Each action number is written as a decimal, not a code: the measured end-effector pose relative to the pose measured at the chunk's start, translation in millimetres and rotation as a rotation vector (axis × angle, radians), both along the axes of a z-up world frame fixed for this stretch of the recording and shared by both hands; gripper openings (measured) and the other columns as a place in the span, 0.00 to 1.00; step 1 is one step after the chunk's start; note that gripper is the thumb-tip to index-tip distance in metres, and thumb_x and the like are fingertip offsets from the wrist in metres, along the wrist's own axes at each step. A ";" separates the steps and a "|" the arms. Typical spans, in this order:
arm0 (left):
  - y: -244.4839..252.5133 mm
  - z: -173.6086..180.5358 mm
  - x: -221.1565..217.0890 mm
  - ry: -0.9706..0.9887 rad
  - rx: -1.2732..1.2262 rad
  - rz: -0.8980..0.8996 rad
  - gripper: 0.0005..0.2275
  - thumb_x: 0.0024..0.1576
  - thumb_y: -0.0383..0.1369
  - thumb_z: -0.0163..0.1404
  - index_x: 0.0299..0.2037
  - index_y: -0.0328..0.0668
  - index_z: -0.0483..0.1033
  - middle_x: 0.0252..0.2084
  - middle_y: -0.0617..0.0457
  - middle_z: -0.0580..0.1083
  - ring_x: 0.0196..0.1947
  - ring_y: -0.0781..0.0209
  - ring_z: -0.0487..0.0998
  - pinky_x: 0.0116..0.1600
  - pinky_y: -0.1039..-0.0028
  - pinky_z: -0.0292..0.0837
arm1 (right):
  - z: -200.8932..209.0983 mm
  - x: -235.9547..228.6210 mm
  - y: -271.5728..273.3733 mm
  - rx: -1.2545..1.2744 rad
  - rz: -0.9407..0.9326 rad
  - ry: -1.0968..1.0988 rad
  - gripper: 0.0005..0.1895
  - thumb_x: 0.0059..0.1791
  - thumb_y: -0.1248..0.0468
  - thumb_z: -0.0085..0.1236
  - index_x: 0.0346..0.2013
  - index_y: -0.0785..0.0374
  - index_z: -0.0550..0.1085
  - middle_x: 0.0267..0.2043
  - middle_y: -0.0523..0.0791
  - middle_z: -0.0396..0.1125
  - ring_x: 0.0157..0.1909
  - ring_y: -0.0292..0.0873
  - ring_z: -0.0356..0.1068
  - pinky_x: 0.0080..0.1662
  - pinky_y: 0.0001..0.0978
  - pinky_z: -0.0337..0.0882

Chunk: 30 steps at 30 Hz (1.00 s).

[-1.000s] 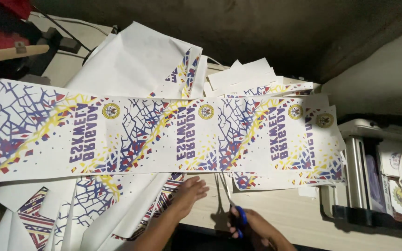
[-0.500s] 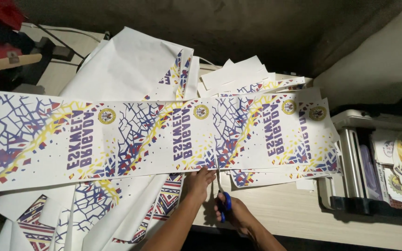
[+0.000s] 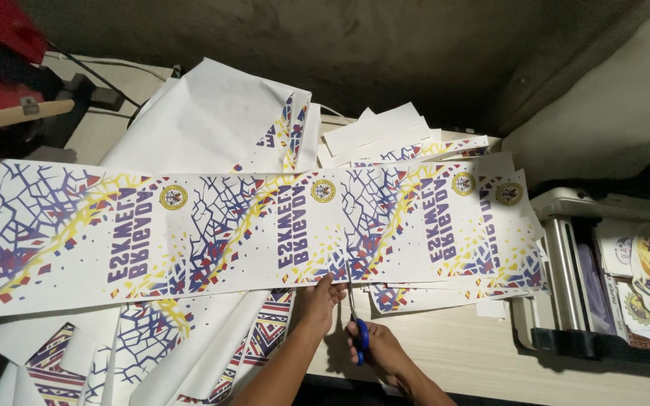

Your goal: The person uses blue-handled scissors to cut a large sheet of white paper with colorful printed designs. They repeatedly cut the paper into smaller rectangular sections and place the cut pieces on a pile on the table.

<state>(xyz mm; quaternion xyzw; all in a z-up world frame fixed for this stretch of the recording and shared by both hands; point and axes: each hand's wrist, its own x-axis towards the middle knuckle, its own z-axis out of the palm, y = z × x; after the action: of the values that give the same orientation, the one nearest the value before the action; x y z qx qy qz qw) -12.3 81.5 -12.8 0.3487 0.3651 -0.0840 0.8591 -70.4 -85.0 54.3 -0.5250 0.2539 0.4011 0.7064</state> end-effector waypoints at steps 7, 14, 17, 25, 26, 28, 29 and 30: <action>-0.7 -3.2 3.4 -0.051 0.127 -0.053 0.07 0.60 0.30 0.56 0.42 0.33 0.74 0.27 0.51 0.73 0.25 0.65 0.72 0.30 0.77 0.67 | 16.8 10.6 -1.8 0.001 -0.002 0.006 0.17 0.48 0.55 0.64 0.38 0.67 0.76 0.26 0.44 0.70 0.23 0.37 0.68 0.28 0.29 0.71; -3.9 -2.1 4.3 -0.092 0.207 -0.039 0.08 0.58 0.32 0.57 0.40 0.36 0.73 0.26 0.54 0.73 0.23 0.66 0.71 0.29 0.77 0.66 | 33.1 46.5 9.3 -0.013 -0.014 0.032 0.23 0.48 0.48 0.62 0.40 0.67 0.74 0.27 0.44 0.69 0.24 0.38 0.70 0.29 0.31 0.72; -8.5 -12.8 0.6 -0.064 0.224 -0.042 0.10 0.56 0.34 0.58 0.39 0.37 0.74 0.26 0.54 0.73 0.24 0.66 0.71 0.31 0.77 0.67 | 44.5 54.0 15.8 -0.006 -0.024 0.058 0.24 0.47 0.47 0.61 0.40 0.67 0.75 0.27 0.45 0.69 0.24 0.38 0.70 0.29 0.31 0.73; -7.7 -8.7 1.4 -0.063 0.174 -0.035 0.10 0.56 0.36 0.59 0.39 0.41 0.72 0.26 0.57 0.71 0.25 0.69 0.68 0.32 0.77 0.65 | 19.4 58.8 9.5 -0.053 -0.018 0.050 0.20 0.46 0.51 0.66 0.37 0.65 0.76 0.27 0.44 0.69 0.24 0.38 0.69 0.28 0.31 0.72; -7.7 -8.8 1.3 -0.058 0.150 -0.029 0.10 0.56 0.36 0.59 0.39 0.42 0.72 0.26 0.57 0.71 0.25 0.69 0.68 0.32 0.77 0.65 | 23.2 60.6 10.6 -0.058 -0.018 0.075 0.19 0.47 0.51 0.66 0.36 0.65 0.75 0.27 0.44 0.69 0.24 0.38 0.69 0.28 0.30 0.72; -5.7 -3.9 0.9 -0.060 0.168 -0.050 0.10 0.56 0.36 0.59 0.37 0.40 0.73 0.25 0.57 0.71 0.24 0.69 0.68 0.31 0.78 0.65 | 25.0 69.7 13.9 -0.061 -0.023 0.101 0.19 0.47 0.50 0.66 0.36 0.64 0.75 0.27 0.43 0.69 0.24 0.38 0.69 0.29 0.30 0.72; -4.8 -1.8 -0.4 -0.069 0.187 -0.069 0.10 0.57 0.37 0.59 0.35 0.39 0.75 0.25 0.57 0.72 0.24 0.69 0.68 0.31 0.78 0.65 | 25.5 73.3 15.5 -0.063 -0.025 0.120 0.19 0.47 0.49 0.65 0.36 0.63 0.75 0.27 0.43 0.69 0.24 0.38 0.69 0.29 0.30 0.72; -4.6 -0.4 -1.7 -0.061 0.185 -0.069 0.10 0.57 0.37 0.59 0.35 0.39 0.75 0.25 0.57 0.72 0.24 0.69 0.68 0.31 0.78 0.65 | 26.8 77.5 16.6 -0.065 -0.025 0.128 0.19 0.47 0.49 0.65 0.36 0.63 0.75 0.27 0.43 0.69 0.24 0.38 0.69 0.29 0.30 0.72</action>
<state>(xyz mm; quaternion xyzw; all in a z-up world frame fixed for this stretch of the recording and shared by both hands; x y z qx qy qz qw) -14.0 76.9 -13.2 0.4414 0.3326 -0.0686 0.8306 7.1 -68.4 81.1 -0.5176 0.3178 0.4167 0.6763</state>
